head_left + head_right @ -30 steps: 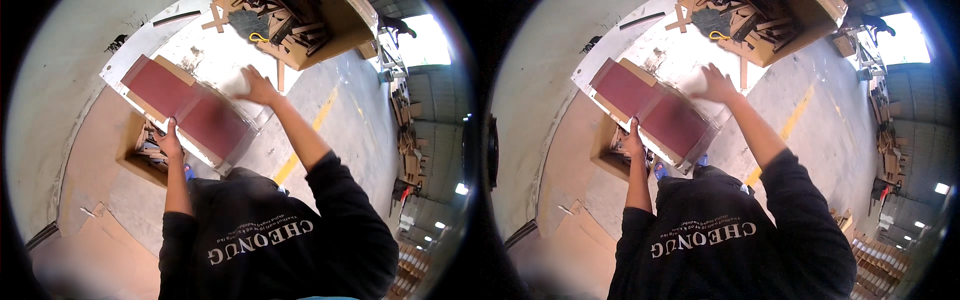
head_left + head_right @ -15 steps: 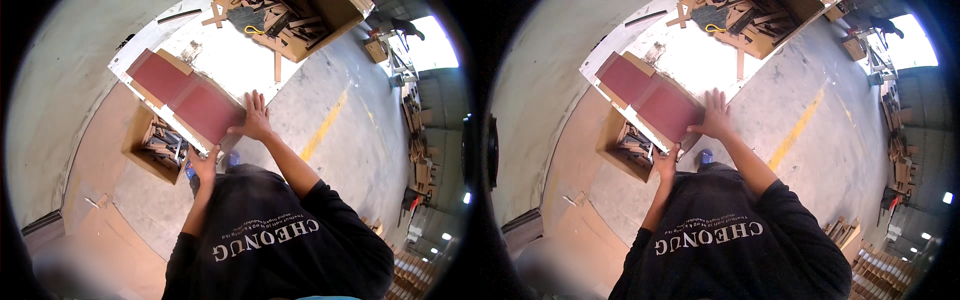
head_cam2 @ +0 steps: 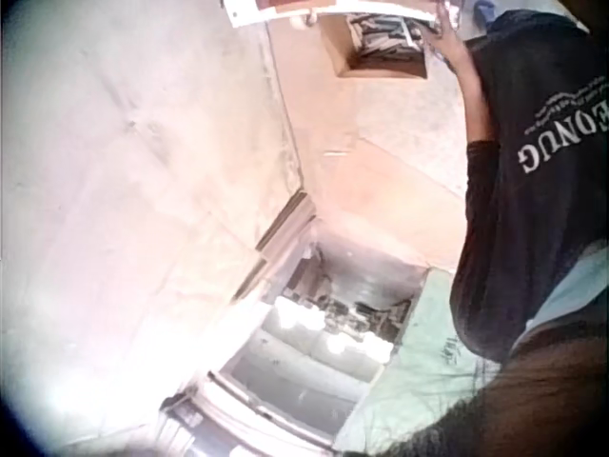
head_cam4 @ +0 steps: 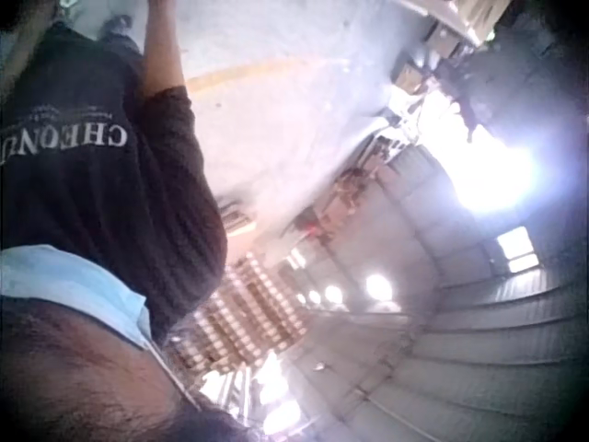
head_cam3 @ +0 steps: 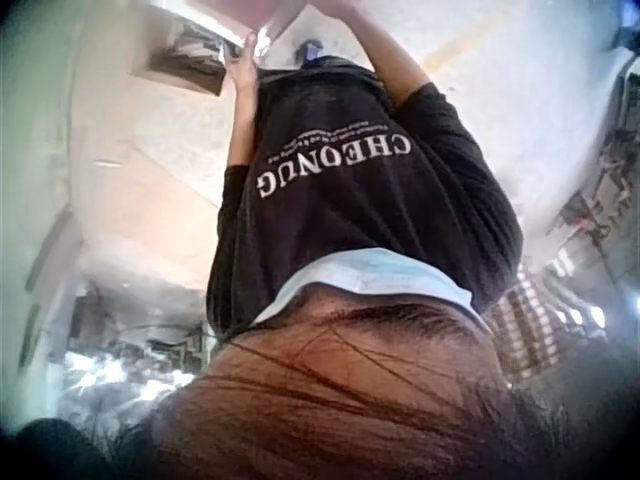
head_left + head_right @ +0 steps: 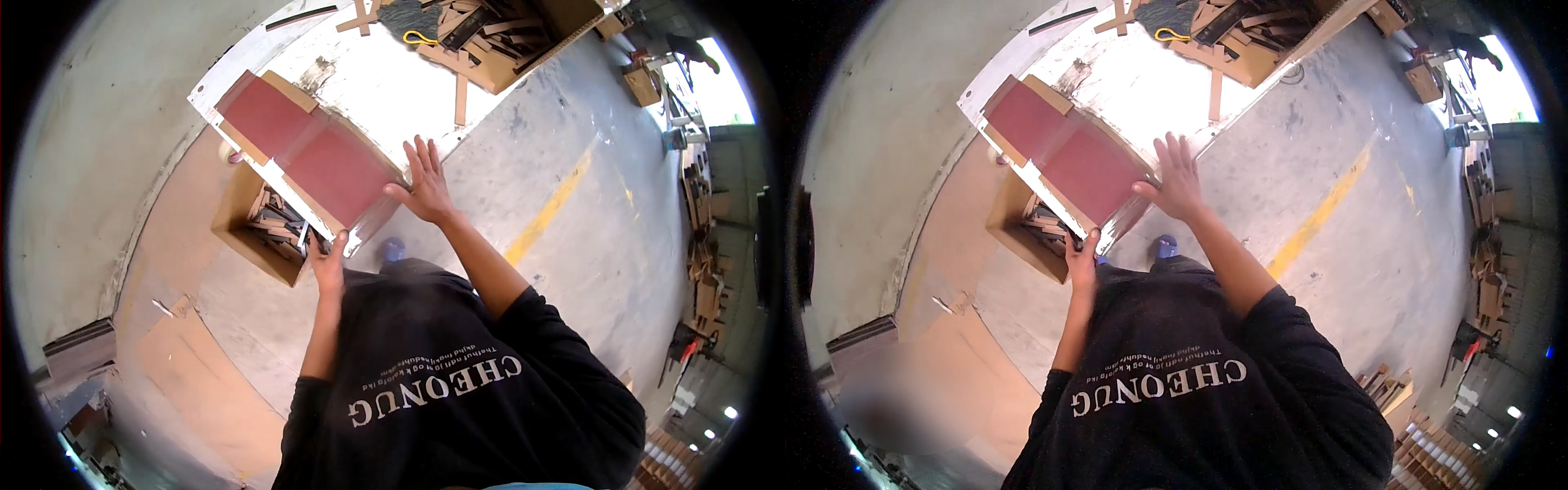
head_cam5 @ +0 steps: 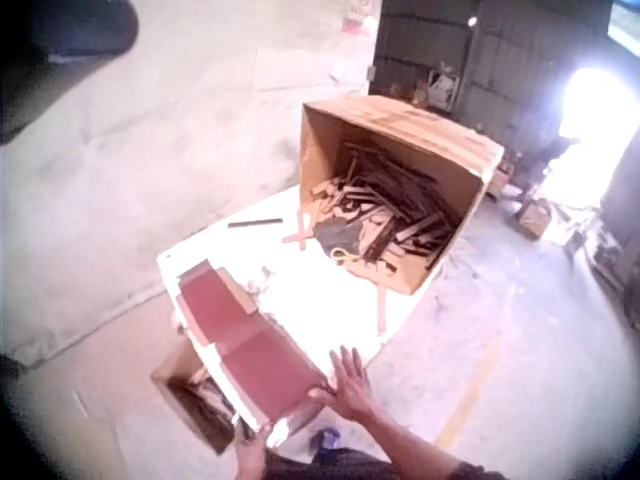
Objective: The person applies adhesive tape to wooden strips on a workbench and places them into a small cardboard box before donning a work glove to handle more strips.
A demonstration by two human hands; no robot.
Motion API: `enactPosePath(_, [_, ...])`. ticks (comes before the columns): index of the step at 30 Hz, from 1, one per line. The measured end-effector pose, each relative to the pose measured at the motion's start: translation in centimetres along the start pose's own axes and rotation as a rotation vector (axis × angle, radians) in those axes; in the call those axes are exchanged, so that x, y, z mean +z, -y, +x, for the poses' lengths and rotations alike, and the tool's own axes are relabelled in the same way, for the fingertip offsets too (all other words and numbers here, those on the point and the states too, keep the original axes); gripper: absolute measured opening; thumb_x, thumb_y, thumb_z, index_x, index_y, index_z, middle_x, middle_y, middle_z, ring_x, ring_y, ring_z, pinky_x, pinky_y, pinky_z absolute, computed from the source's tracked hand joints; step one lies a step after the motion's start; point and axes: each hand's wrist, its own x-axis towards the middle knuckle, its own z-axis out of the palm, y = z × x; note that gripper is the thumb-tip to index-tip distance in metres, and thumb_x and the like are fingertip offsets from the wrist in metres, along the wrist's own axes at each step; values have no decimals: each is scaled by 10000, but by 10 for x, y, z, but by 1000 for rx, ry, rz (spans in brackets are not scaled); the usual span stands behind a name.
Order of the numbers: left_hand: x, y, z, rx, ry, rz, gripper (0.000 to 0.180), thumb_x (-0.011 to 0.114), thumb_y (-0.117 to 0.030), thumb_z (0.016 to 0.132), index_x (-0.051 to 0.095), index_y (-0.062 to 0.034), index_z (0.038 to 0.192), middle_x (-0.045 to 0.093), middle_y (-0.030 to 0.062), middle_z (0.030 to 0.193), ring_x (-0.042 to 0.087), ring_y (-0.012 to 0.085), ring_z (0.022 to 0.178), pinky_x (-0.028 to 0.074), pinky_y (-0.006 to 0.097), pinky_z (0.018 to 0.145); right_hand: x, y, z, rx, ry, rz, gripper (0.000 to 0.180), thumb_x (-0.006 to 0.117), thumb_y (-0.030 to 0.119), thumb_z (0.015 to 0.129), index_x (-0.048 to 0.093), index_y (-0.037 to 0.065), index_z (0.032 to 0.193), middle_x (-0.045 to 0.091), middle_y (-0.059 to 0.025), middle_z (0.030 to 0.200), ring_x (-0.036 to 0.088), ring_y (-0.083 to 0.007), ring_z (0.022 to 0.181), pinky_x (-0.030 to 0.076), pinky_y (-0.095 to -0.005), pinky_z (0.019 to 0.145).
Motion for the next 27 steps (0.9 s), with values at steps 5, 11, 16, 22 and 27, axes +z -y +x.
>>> enactPosePath(5, [-4, -21, -13, -168, -76, -258, 610, 716, -224, 797, 426, 25, 1273, 559, 67, 1047, 506, 69, 842, 415, 219, 705, -19, 20, -39, 82, -14, 22, 731, 624, 478, 797, 348, 67, 1335, 315, -190, 1387, 300, -365, 1277, 306, -445, 1006])
enactPosePath(11, [16, -32, 23, 145, -85, 92, 676, 751, -237, 754, 396, 76, 1236, 562, 111, 1053, 554, 117, 798, 442, 222, 527, -1, 43, -64, 580, 498, 471, 624, 552, 573, 805, 609, -33, 940, 617, -224, 863, 598, -365, 845, 450, -420, 733])
enactPosePath(16, [36, -57, 13, -48, -65, 65, 655, 744, -201, 762, 386, 73, 1237, 559, 131, 1045, 560, 157, 853, 461, 237, 541, 14, 39, -59, 474, 381, 577, 634, 536, 571, 820, 614, -54, 887, 599, -241, 793, 597, -380, 810, 447, -421, 701])
enactPosePath(22, [-18, -40, 15, -171, -88, -71, 434, 596, -379, 859, 537, -31, 1113, 572, 34, 873, 489, 77, 665, 368, 199, 510, 46, 38, -70, 438, 321, 636, 578, 550, 528, 835, 625, -37, 932, 623, -207, 855, 609, -331, 829, 460, -396, 725])
enactPosePath(27, [-52, -50, -10, -209, -75, -167, 456, 346, -378, 951, 549, -42, 1184, 480, -48, 760, 348, 46, 571, 249, 191, 470, 39, 21, -75, 241, 584, 802, 480, 535, 449, 882, 619, -9, 993, 637, -148, 889, 612, -203, 808, 470, -318, 735])
